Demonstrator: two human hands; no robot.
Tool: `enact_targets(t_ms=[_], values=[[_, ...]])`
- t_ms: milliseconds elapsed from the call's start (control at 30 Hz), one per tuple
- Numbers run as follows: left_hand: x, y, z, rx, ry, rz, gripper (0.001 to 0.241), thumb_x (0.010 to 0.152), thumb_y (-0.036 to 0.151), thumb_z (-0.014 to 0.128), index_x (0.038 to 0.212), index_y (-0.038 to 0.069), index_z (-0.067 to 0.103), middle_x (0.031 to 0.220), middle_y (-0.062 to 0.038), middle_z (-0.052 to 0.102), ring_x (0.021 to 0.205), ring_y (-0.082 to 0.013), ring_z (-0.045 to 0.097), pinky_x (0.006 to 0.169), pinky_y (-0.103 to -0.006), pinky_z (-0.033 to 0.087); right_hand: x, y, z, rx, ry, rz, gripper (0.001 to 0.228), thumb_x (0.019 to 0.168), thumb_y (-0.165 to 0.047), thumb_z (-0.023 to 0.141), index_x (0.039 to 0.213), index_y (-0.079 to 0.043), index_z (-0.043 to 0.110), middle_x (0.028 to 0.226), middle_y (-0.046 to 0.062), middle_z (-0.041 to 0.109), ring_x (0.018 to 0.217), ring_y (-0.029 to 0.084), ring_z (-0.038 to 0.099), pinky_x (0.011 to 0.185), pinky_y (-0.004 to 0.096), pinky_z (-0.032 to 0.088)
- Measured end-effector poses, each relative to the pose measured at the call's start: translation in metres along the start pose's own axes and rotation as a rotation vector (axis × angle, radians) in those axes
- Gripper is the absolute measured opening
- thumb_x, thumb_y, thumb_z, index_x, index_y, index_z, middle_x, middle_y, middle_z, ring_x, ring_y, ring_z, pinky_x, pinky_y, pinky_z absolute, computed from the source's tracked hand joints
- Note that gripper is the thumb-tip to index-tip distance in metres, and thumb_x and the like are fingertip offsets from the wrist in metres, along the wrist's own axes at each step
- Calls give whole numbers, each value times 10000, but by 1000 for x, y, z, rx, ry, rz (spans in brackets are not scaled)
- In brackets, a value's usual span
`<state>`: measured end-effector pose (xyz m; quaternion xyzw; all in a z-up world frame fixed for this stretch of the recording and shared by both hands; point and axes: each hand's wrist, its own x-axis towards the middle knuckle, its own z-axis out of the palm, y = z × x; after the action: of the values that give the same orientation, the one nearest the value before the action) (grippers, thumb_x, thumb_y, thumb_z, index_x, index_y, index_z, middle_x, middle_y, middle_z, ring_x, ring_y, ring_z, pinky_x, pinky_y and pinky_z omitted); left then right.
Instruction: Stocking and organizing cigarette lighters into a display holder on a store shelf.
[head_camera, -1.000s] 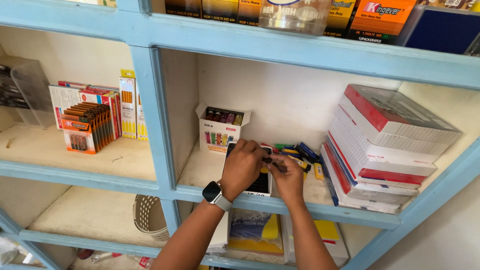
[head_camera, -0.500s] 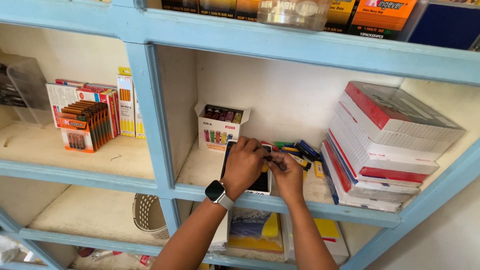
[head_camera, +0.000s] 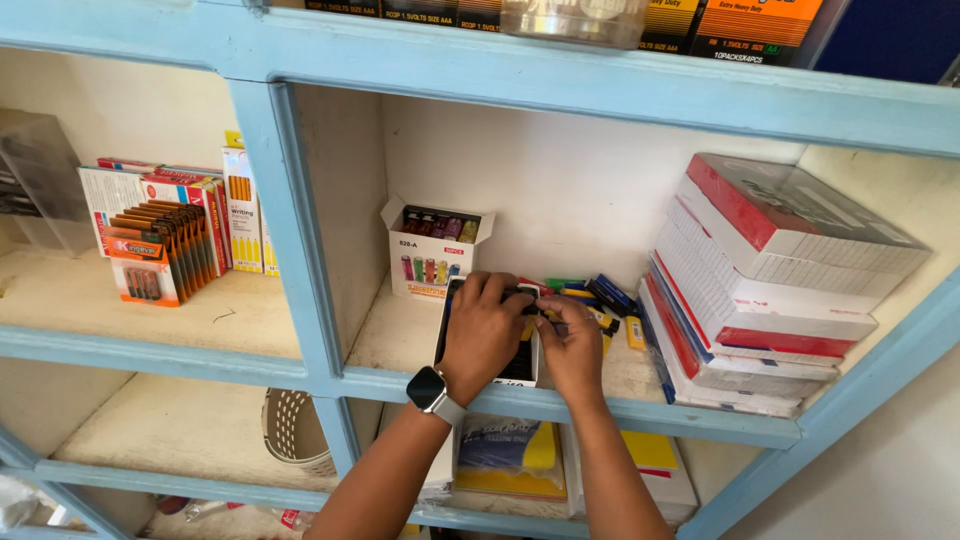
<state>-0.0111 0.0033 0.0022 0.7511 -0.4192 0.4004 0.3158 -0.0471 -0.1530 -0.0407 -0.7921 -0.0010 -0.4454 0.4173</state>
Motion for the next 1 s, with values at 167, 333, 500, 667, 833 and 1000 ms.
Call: enact_targets(t_ms=[167, 333, 500, 667, 833, 1000], values=[[-14, 9, 7, 27, 6, -56, 368, 820, 164, 751, 1186, 128, 726, 1329, -111, 584, 1258, -371, 498, 1028, -510, 435, -2, -13, -3, -180, 22, -83, 276, 843, -43, 755, 1115, -91, 745, 1164, 95, 722, 1105, 302, 648, 949, 397, 507], [-23, 11, 17, 95, 19, -94, 353, 913, 237, 713, 1254, 142, 702, 1417, -139, 533, 1369, -427, 419, 1111, -612, 351, -4, -8, -2, -231, 14, -86, 315, 843, -60, 745, 1153, -115, 746, 1208, 103, 704, 1151, 327, 622, 1013, 429, 461], [-25, 10, 18, 125, -26, -126, 370, 904, 259, 690, 1257, 148, 702, 1484, -144, 480, 1434, -444, 332, 1151, -659, 276, -5, -5, -1, -269, -6, -68, 327, 858, -78, 743, 1180, -133, 741, 1212, 96, 694, 1188, 338, 588, 1027, 443, 450], [-25, 10, 19, 118, -42, -141, 379, 922, 273, 685, 1282, 157, 695, 1484, -137, 476, 1439, -435, 330, 1159, -656, 276, -5, -6, 0, -265, -20, -30, 322, 865, -88, 738, 1183, -143, 739, 1203, 87, 698, 1179, 333, 591, 1014, 435, 460], [-25, 9, 18, 106, -67, -150, 384, 922, 269, 677, 1291, 160, 690, 1501, -138, 466, 1444, -437, 319, 1158, -654, 275, -4, -7, 0, -277, -33, 0, 334, 856, -98, 738, 1186, -149, 739, 1180, 77, 701, 1155, 323, 599, 1004, 432, 472], [-25, 7, 20, 95, -75, -157, 386, 931, 275, 675, 1300, 165, 686, 1495, -142, 457, 1436, -445, 318, 1152, -661, 274, -3, -9, 0, -262, -32, 19, 333, 851, -83, 732, 1180, -136, 742, 1179, 93, 695, 1149, 325, 606, 979, 431, 485]])
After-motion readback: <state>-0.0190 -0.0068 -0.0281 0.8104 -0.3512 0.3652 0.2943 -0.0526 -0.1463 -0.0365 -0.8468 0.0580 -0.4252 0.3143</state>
